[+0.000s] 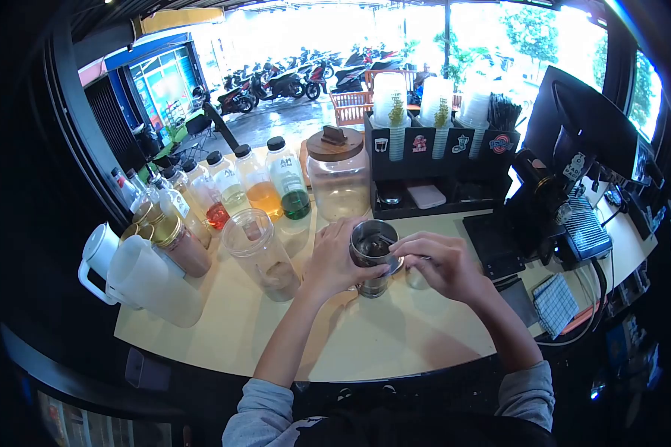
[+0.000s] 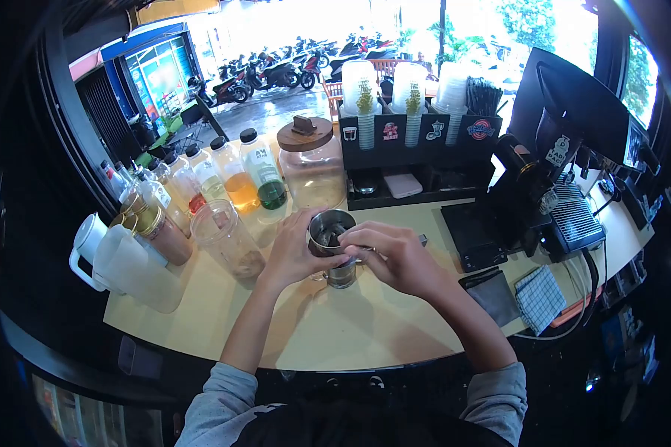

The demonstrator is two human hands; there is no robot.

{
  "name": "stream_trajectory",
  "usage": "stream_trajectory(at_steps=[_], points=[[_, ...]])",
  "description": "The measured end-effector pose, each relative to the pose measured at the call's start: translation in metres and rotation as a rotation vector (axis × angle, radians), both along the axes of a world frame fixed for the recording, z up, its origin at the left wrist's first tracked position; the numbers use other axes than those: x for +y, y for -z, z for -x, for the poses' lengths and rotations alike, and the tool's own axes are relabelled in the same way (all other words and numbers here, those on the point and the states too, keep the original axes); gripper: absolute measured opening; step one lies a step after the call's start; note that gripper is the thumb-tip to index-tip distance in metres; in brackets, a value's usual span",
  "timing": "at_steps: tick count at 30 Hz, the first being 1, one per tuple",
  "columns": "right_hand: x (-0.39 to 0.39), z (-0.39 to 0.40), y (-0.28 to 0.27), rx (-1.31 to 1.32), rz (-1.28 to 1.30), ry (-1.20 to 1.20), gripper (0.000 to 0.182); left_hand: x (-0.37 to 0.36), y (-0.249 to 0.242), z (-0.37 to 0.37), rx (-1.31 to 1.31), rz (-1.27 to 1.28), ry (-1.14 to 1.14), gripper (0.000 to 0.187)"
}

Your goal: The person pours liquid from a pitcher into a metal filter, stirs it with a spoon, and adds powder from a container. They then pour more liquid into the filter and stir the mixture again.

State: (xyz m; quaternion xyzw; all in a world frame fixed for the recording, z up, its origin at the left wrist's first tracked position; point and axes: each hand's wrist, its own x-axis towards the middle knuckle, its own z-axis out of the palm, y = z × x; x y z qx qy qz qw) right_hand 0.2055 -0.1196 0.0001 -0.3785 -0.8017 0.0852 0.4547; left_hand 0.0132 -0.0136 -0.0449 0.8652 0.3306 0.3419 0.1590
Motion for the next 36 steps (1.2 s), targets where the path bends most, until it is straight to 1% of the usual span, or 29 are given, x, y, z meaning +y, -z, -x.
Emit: stream_trajectory(at_steps=[1, 2, 4, 5, 7, 8, 10, 11, 13, 14, 16, 20, 23, 26, 28, 31, 34, 36], points=[[-0.001, -0.001, 0.0, 0.049, 0.069, 0.012, 0.013, 0.0, 0.001, 0.0, 0.002, 0.017, 0.0, 0.083], [-0.001, 0.0, 0.001, 0.049, 0.07, 0.011, 0.013, 0.002, 0.002, 0.0, 0.002, 0.018, -0.001, 0.083], [-0.001, 0.003, 0.003, 0.024, -0.018, 0.059, 0.012, 0.008, 0.005, -0.001, -0.051, 0.124, 0.067, 0.084], [-0.001, 0.004, 0.005, 0.027, -0.017, 0.063, 0.012, 0.009, 0.008, -0.002, -0.049, 0.125, 0.072, 0.084], [0.0, 0.005, 0.01, 0.11, 0.029, 0.002, 0.011, 0.011, 0.011, -0.002, -0.118, 0.14, 0.091, 0.085], [0.001, 0.003, 0.011, 0.11, 0.028, 0.001, 0.011, 0.012, 0.011, -0.002, -0.118, 0.139, 0.09, 0.085], [0.001, -0.001, 0.015, 0.385, 0.14, -0.127, 0.01, 0.013, 0.013, -0.001, -0.145, 0.1, 0.112, 0.084], [0.001, -0.002, 0.016, 0.386, 0.143, -0.127, 0.01, 0.014, 0.014, 0.0, -0.145, 0.103, 0.111, 0.084], [0.003, -0.005, 0.017, 0.296, 0.087, -0.045, 0.01, 0.018, 0.014, 0.0, -0.151, -0.069, 0.153, 0.082], [0.003, -0.005, 0.019, 0.297, 0.087, -0.044, 0.01, 0.017, 0.012, 0.0, -0.151, -0.069, 0.154, 0.082], [0.003, -0.004, 0.023, 0.499, 0.203, -0.213, 0.013, 0.013, 0.007, 0.001, -0.126, -0.102, 0.141, 0.083], [0.005, -0.006, 0.023, 0.501, 0.203, -0.217, 0.017, 0.014, 0.004, 0.003, -0.108, -0.086, 0.161, 0.084], [0.008, -0.009, 0.023, 0.513, 0.205, -0.229, 0.018, 0.018, 0.004, 0.003, -0.103, -0.12, 0.173, 0.084], [0.007, -0.012, 0.02, 0.54, 0.179, -0.283, 0.019, 0.017, 0.003, 0.004, -0.092, -0.083, 0.175, 0.084], [0.007, -0.005, 0.016, 0.566, 0.204, -0.183, 0.021, 0.017, 0.0, 0.004, -0.087, -0.116, 0.201, 0.083], [0.007, -0.011, 0.015, 0.566, 0.27, -0.189, 0.02, 0.019, -0.001, 0.004, -0.068, -0.161, 0.209, 0.084], [0.011, -0.023, 0.012, 0.532, 0.247, -0.162, 0.019, 0.018, -0.003, 0.005, -0.072, -0.185, 0.223, 0.084], [0.012, -0.019, 0.012, 0.557, 0.27, -0.161, 0.019, 0.017, -0.006, 0.005, -0.075, -0.184, 0.229, 0.082]])
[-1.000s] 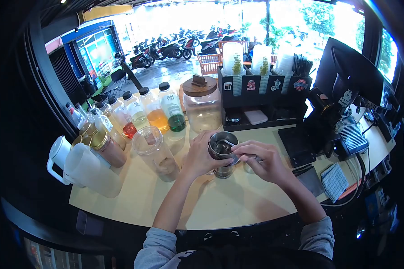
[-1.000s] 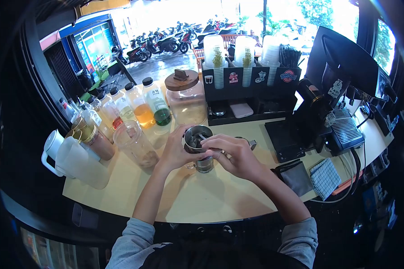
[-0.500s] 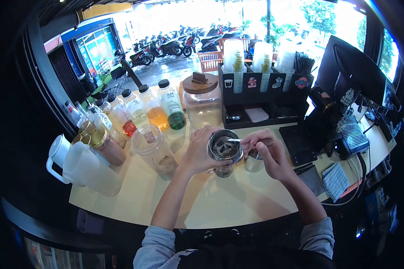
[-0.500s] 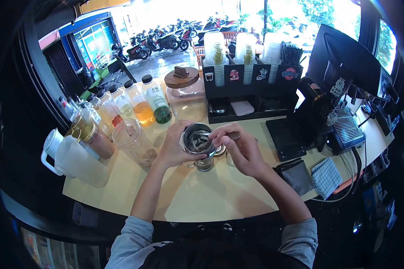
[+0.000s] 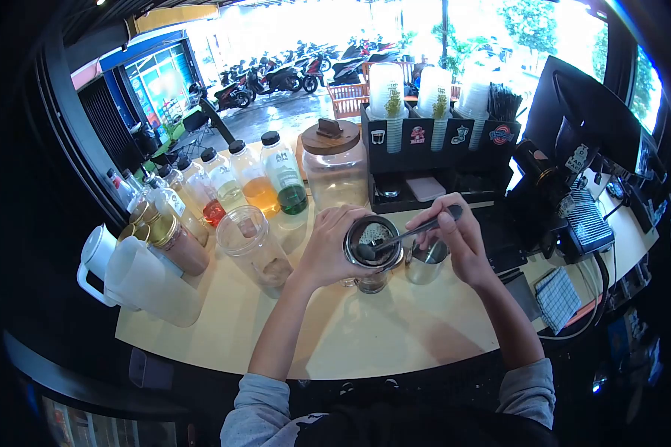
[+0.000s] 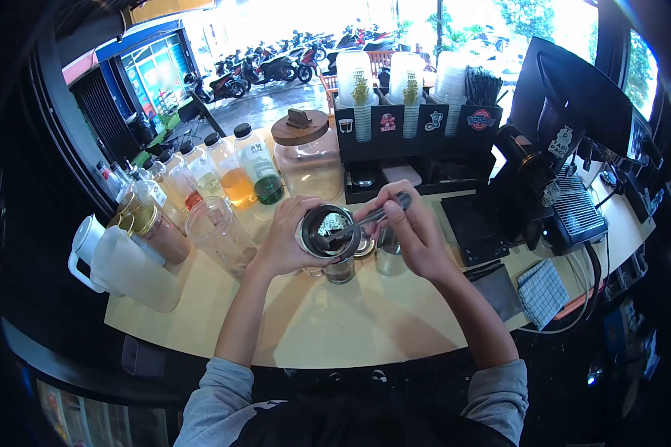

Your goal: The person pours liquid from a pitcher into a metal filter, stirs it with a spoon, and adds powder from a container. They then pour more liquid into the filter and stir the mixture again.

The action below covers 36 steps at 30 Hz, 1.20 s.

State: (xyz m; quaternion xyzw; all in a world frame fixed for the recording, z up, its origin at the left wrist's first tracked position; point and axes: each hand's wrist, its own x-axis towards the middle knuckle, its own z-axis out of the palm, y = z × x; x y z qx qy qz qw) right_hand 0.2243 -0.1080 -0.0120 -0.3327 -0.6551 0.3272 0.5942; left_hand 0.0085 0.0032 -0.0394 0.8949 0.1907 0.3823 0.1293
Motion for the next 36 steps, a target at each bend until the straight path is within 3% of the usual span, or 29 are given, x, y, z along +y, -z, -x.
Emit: stream_trajectory(at_steps=[7, 12, 14, 18, 33, 36], points=[[0.005, -0.006, -0.011, 0.012, -0.008, 0.073, 0.019, -0.004, -0.006, 0.002, -0.006, -0.063, -0.017, 0.078], [0.011, -0.008, -0.014, -0.001, 0.025, -0.013, 0.021, -0.006, -0.01, 0.002, 0.018, -0.128, -0.024, 0.081], [0.013, -0.015, -0.018, 0.005, -0.005, 0.094, 0.022, -0.007, -0.012, 0.003, 0.022, -0.138, -0.03, 0.08], [0.012, -0.007, -0.017, 0.019, 0.022, 0.015, 0.022, -0.009, -0.016, 0.004, 0.024, -0.117, -0.03, 0.08], [0.0, 0.0, -0.013, -0.021, -0.088, 0.029, 0.02, -0.006, -0.016, 0.004, 0.006, -0.169, -0.079, 0.083], [-0.001, 0.0, -0.017, -0.058, -0.169, 0.129, 0.02, -0.008, -0.016, 0.005, 0.014, -0.188, -0.096, 0.083]])
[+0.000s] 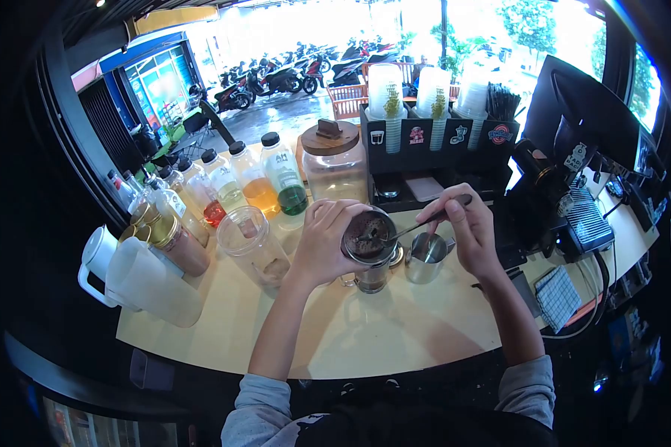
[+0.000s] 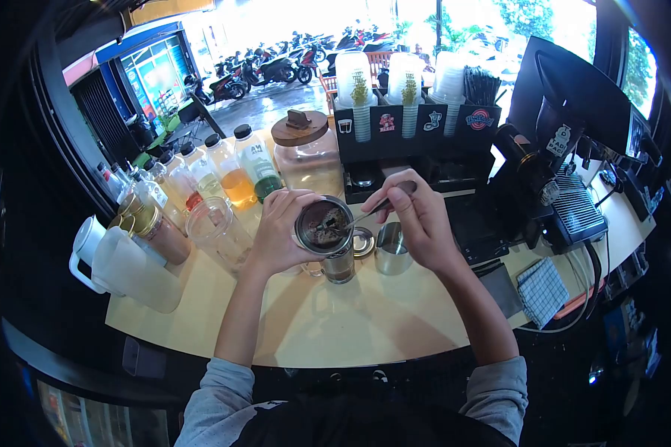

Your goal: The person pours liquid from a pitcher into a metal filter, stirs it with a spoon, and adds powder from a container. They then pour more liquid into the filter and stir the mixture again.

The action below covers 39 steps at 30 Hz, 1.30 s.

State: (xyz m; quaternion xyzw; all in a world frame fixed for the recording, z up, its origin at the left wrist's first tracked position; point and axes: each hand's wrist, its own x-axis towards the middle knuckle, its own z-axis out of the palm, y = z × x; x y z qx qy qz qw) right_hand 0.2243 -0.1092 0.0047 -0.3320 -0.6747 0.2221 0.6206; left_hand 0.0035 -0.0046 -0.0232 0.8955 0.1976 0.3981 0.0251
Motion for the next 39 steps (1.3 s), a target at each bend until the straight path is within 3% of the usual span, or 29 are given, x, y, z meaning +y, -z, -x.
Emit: stream_trajectory(at_steps=[11, 13, 17, 23, 27, 31, 34, 39], points=[[0.018, -0.005, -0.019, -0.041, 0.128, -0.062, 0.016, -0.006, -0.005, -0.003, 0.05, -0.108, -0.028, 0.075], [0.016, 0.006, -0.02, -0.088, 0.182, -0.16, 0.016, -0.005, -0.006, -0.003, 0.027, -0.131, -0.019, 0.08], [0.017, 0.003, -0.027, -0.153, 0.102, -0.018, 0.014, -0.005, -0.005, -0.001, 0.023, -0.117, -0.032, 0.08], [0.013, 0.008, -0.021, -0.182, 0.064, 0.023, 0.016, -0.005, -0.005, 0.001, 0.03, -0.129, -0.044, 0.08], [0.011, 0.006, -0.011, -0.004, 0.101, -0.09, 0.017, -0.006, -0.007, 0.002, 0.038, -0.072, -0.069, 0.081], [0.009, -0.001, -0.011, -0.192, 0.019, 0.052, 0.018, -0.006, -0.004, -0.001, 0.042, -0.034, -0.119, 0.079], [0.007, 0.005, -0.009, -0.083, 0.066, -0.05, 0.017, -0.008, -0.007, -0.003, 0.03, -0.041, -0.125, 0.077], [0.008, 0.002, -0.007, -0.132, 0.028, 0.029, 0.018, -0.007, -0.006, -0.003, 0.033, -0.028, -0.139, 0.075]])
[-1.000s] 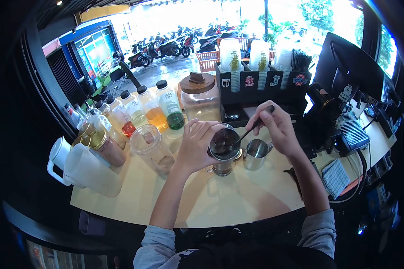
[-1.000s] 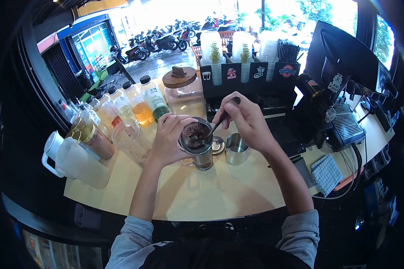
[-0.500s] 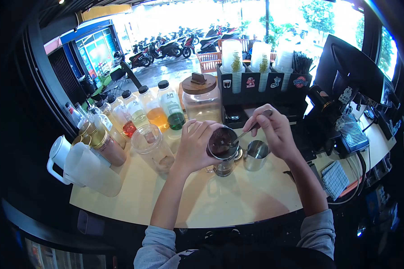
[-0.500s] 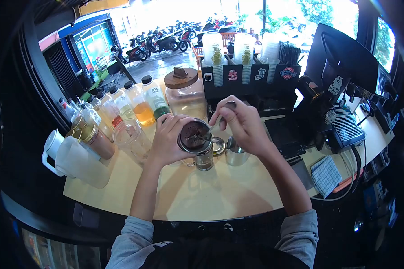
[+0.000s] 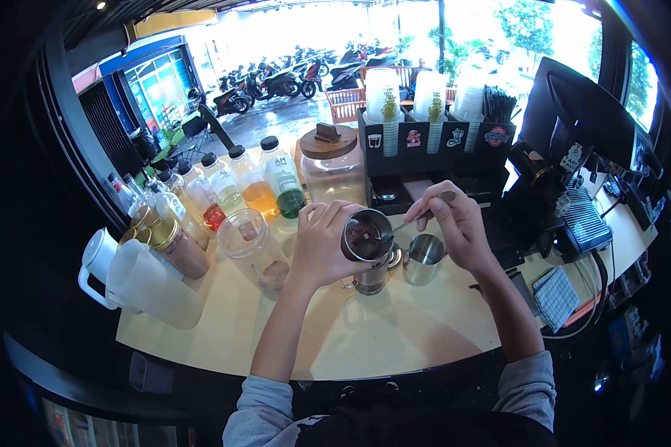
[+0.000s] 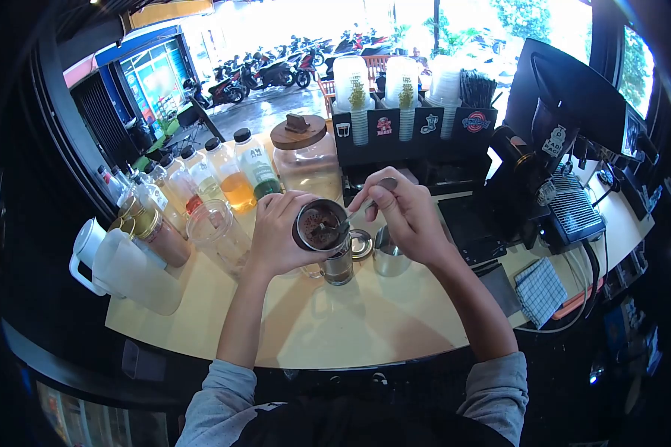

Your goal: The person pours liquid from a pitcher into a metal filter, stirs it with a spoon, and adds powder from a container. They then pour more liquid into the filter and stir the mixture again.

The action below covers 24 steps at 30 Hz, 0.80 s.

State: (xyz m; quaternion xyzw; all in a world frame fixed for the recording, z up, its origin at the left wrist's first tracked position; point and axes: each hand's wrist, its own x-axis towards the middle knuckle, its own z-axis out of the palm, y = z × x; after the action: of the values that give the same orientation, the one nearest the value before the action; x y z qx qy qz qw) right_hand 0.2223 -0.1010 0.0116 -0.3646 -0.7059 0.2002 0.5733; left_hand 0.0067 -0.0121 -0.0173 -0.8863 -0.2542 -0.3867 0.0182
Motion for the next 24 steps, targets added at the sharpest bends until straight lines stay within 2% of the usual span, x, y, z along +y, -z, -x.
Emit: stream_trajectory(at_steps=[2, 5, 7, 10, 14, 16, 17, 24], points=[[0.0, 0.001, 0.0, 0.024, -0.012, -0.003, 0.018, 0.001, 0.0, 0.0, 0.005, -0.003, -0.01, 0.075], [-0.006, 0.005, -0.002, -0.083, -0.038, 0.05, 0.02, 0.001, 0.002, 0.0, -0.009, 0.023, -0.008, 0.075], [-0.006, 0.004, -0.005, 0.181, -0.066, 0.073, 0.019, 0.0, 0.003, 0.001, -0.025, 0.031, -0.016, 0.075], [-0.007, 0.004, -0.008, 0.293, -0.06, 0.134, 0.018, 0.002, 0.004, 0.001, -0.031, 0.023, -0.013, 0.076], [-0.005, 0.018, -0.003, 0.258, -0.02, 0.17, 0.015, -0.001, 0.002, -0.003, -0.033, 0.038, -0.006, 0.075], [-0.004, 0.02, 0.005, 0.018, -0.096, 0.174, 0.013, -0.001, 0.002, -0.004, -0.019, 0.018, -0.016, 0.075], [-0.009, 0.019, 0.003, -0.025, -0.039, 0.186, 0.011, -0.001, 0.002, -0.004, -0.02, 0.016, -0.017, 0.075], [-0.006, 0.024, 0.006, 0.021, -0.129, 0.222, 0.011, -0.001, 0.003, -0.003, -0.044, -0.011, -0.027, 0.076]])
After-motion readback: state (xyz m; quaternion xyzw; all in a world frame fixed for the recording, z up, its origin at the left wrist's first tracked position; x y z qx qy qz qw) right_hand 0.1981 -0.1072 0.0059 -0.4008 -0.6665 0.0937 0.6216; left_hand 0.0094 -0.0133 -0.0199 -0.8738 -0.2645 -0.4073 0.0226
